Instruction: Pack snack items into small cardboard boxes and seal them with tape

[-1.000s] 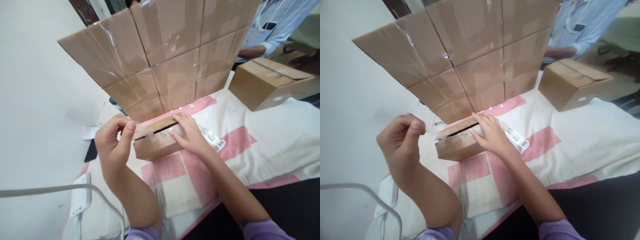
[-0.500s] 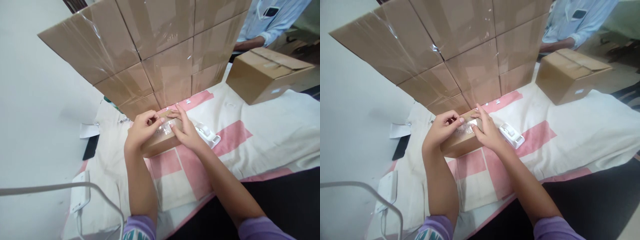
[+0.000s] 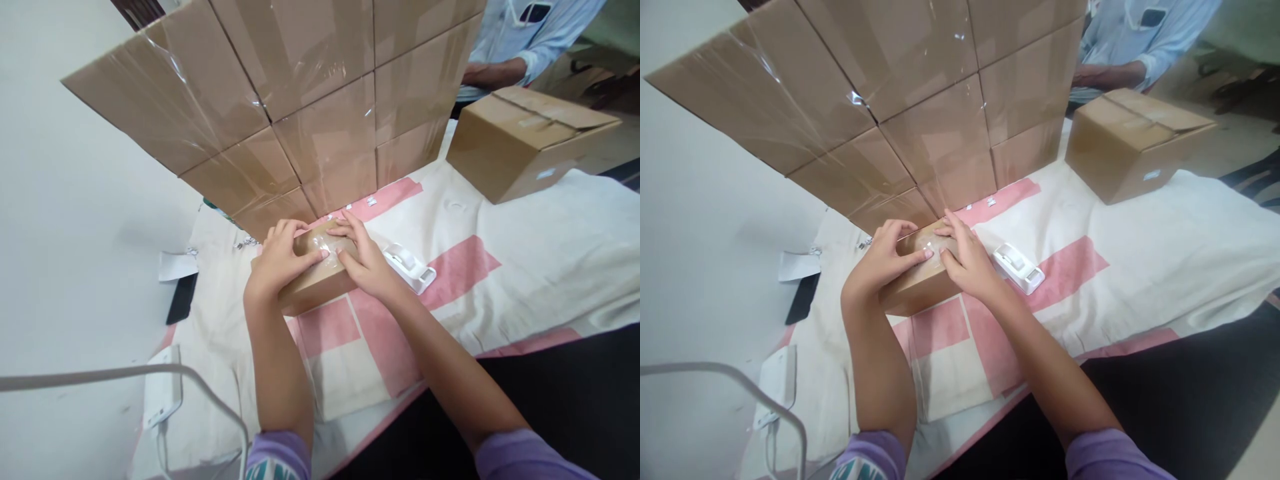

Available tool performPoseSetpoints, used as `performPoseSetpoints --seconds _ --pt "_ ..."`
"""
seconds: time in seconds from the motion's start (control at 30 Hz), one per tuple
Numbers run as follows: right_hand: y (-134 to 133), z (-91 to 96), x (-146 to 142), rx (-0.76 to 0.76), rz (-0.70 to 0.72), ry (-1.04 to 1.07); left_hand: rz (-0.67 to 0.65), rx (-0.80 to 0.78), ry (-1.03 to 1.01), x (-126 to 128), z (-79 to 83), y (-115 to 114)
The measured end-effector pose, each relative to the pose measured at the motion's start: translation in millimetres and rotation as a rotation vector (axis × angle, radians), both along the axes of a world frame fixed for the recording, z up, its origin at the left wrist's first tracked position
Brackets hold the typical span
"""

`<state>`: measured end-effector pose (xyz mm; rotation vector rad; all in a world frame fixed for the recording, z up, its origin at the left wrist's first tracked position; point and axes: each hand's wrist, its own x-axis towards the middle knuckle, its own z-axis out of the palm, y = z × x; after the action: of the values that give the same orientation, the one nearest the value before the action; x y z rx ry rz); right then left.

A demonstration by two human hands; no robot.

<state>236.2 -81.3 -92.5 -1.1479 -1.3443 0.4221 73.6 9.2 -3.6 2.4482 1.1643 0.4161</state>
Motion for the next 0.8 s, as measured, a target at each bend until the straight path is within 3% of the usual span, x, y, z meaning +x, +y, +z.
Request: performPoseSetpoints --seconds 0.2,0.4,0.8 --pt "-2 3.9 1 -0.007 -0.018 -0.032 0.073 -0.041 0.099 9 -3.5 -1" --pt "0 3.2 2 0.108 -0.024 -0.146 0.139 -0.049 0.125 17 -2.1 -1" --pt "-3 5.3 4 0.183 0.070 -0.104 0.134 -0.073 0.108 17 -2.5 0"
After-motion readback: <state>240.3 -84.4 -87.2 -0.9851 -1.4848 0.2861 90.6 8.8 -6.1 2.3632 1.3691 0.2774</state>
